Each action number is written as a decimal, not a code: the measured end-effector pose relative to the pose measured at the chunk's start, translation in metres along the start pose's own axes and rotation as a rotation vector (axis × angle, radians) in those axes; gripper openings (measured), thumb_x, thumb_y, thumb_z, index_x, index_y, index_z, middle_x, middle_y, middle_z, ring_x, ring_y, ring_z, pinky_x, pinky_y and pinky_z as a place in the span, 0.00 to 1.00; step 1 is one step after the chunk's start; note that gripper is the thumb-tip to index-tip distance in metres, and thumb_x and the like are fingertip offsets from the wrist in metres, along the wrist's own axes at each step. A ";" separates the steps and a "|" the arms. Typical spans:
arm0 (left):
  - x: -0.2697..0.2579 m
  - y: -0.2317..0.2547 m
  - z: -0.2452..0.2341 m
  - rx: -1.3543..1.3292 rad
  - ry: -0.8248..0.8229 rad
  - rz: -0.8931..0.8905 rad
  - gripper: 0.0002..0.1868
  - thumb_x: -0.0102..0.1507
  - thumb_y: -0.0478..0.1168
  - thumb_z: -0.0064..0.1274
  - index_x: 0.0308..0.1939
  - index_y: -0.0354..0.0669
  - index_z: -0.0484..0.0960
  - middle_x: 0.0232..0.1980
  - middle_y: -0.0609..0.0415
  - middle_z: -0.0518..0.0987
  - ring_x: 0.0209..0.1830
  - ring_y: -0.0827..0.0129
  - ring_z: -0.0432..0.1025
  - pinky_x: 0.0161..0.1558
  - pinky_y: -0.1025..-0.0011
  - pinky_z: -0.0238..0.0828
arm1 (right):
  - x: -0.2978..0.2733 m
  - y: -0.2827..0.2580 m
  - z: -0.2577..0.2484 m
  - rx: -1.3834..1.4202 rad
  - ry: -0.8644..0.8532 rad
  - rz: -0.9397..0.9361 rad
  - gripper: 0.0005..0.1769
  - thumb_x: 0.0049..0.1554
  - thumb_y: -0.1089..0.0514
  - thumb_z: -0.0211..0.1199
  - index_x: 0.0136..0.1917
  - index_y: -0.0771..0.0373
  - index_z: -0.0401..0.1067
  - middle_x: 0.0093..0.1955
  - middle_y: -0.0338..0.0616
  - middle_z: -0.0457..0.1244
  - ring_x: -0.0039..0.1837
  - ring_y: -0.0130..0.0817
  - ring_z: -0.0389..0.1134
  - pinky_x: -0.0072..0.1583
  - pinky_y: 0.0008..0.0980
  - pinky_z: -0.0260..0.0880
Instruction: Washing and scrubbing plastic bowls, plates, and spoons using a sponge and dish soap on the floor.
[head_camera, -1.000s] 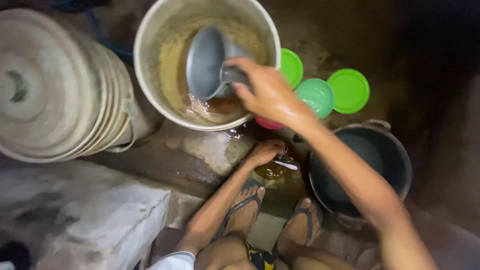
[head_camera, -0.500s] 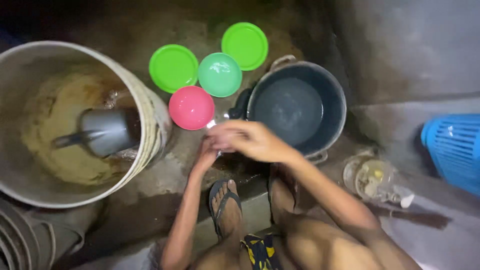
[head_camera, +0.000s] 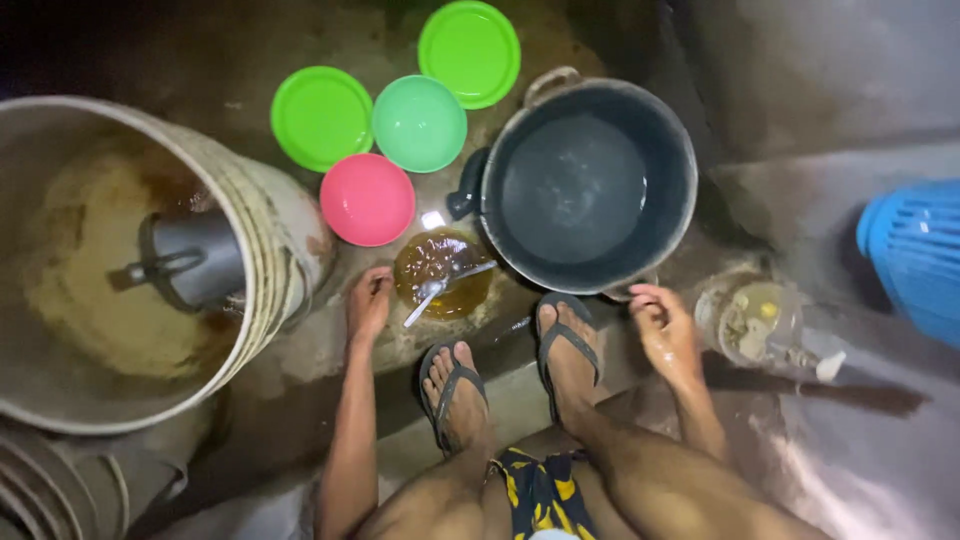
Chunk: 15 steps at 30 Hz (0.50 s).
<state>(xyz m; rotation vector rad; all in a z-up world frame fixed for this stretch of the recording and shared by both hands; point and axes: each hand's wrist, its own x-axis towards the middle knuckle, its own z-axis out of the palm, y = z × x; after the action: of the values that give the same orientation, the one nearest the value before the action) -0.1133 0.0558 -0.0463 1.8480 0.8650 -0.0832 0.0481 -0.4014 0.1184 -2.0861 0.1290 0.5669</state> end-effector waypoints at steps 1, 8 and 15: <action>-0.001 -0.008 -0.004 0.000 -0.035 0.010 0.12 0.67 0.39 0.53 0.52 0.39 0.84 0.49 0.50 0.85 0.47 0.70 0.79 0.51 0.70 0.75 | -0.005 0.003 -0.003 -0.002 0.031 0.020 0.14 0.62 0.66 0.59 0.61 0.63 0.75 0.45 0.35 0.66 0.44 0.19 0.62 0.47 0.20 0.61; 0.016 -0.045 0.008 0.067 -0.150 -0.067 0.17 0.69 0.43 0.54 0.59 0.38 0.80 0.58 0.46 0.81 0.57 0.62 0.75 0.61 0.64 0.69 | -0.054 0.008 -0.048 -0.245 0.631 0.010 0.12 0.57 0.71 0.58 0.52 0.64 0.76 0.48 0.39 0.62 0.45 0.24 0.62 0.48 0.23 0.63; 0.008 0.031 0.001 0.409 -0.084 -0.061 0.15 0.68 0.39 0.57 0.58 0.43 0.84 0.63 0.41 0.77 0.59 0.54 0.74 0.64 0.58 0.70 | -0.088 -0.006 -0.108 -0.252 0.991 -0.266 0.06 0.66 0.72 0.58 0.55 0.66 0.70 0.53 0.41 0.63 0.52 0.28 0.63 0.53 0.28 0.63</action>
<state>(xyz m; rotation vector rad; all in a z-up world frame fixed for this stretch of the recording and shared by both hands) -0.0888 0.0532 -0.0256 2.1784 0.8934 -0.3987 0.0094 -0.4983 0.2110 -2.3996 0.3472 -0.6759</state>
